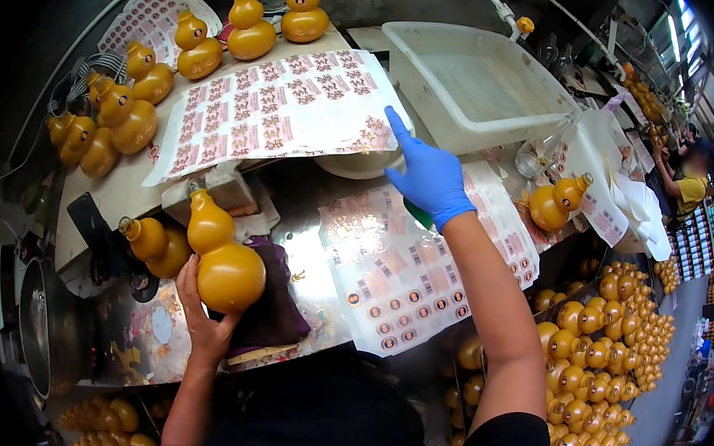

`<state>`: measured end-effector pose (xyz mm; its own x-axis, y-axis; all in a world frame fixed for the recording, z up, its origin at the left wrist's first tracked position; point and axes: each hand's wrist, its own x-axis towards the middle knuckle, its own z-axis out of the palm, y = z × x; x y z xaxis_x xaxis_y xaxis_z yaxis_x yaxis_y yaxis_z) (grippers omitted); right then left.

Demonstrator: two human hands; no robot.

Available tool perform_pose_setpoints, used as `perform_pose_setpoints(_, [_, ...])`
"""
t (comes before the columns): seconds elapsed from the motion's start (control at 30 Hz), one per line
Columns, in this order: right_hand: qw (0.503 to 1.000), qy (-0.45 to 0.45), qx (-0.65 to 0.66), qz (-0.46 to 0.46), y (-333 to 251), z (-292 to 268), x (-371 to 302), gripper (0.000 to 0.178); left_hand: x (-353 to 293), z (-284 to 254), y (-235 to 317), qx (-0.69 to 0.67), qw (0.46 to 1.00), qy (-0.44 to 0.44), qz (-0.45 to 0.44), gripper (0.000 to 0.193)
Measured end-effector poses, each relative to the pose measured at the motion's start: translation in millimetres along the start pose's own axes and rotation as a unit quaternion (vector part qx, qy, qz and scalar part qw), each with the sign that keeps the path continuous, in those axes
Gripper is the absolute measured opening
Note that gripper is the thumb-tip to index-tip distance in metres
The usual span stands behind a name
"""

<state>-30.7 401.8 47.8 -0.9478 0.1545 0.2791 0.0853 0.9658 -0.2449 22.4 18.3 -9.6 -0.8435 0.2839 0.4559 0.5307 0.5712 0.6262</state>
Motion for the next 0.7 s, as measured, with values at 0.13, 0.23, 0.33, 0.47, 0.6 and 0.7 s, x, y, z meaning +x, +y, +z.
perform_pose_setpoints(0.13, [0.978,0.147,0.017,-0.144,31.2,43.1,7.4,0.045,-0.1,-2.3,-5.2,-0.002,1.000,-0.015,-0.009,0.093])
perform_pose_setpoints(0.23, [0.958,0.133,0.212,-0.140,24.3,44.3,-1.6,0.029,3.5,-7.4,-9.0,-0.051,0.997,-0.037,-0.037,0.101])
perform_pose_setpoints(0.33, [0.900,0.055,0.433,0.025,-19.4,32.4,-26.5,0.017,4.5,-12.4,-3.1,-0.062,0.995,-0.052,-0.051,0.101])
perform_pose_setpoints(0.47, [0.758,-0.174,0.598,0.196,-76.8,5.3,-52.7,0.023,6.9,-24.8,12.6,-0.003,0.998,-0.059,-0.029,0.099])
perform_pose_setpoints(0.6, [0.691,-0.345,0.616,0.156,-127.1,-36.1,-64.6,0.040,3.6,-19.1,6.5,-0.008,0.998,-0.043,-0.051,0.094])
perform_pose_setpoints(0.7, [0.861,-0.242,0.447,-0.004,-156.1,-30.7,-79.0,0.055,-0.8,-16.3,4.6,-0.001,0.997,-0.050,-0.056,0.093])
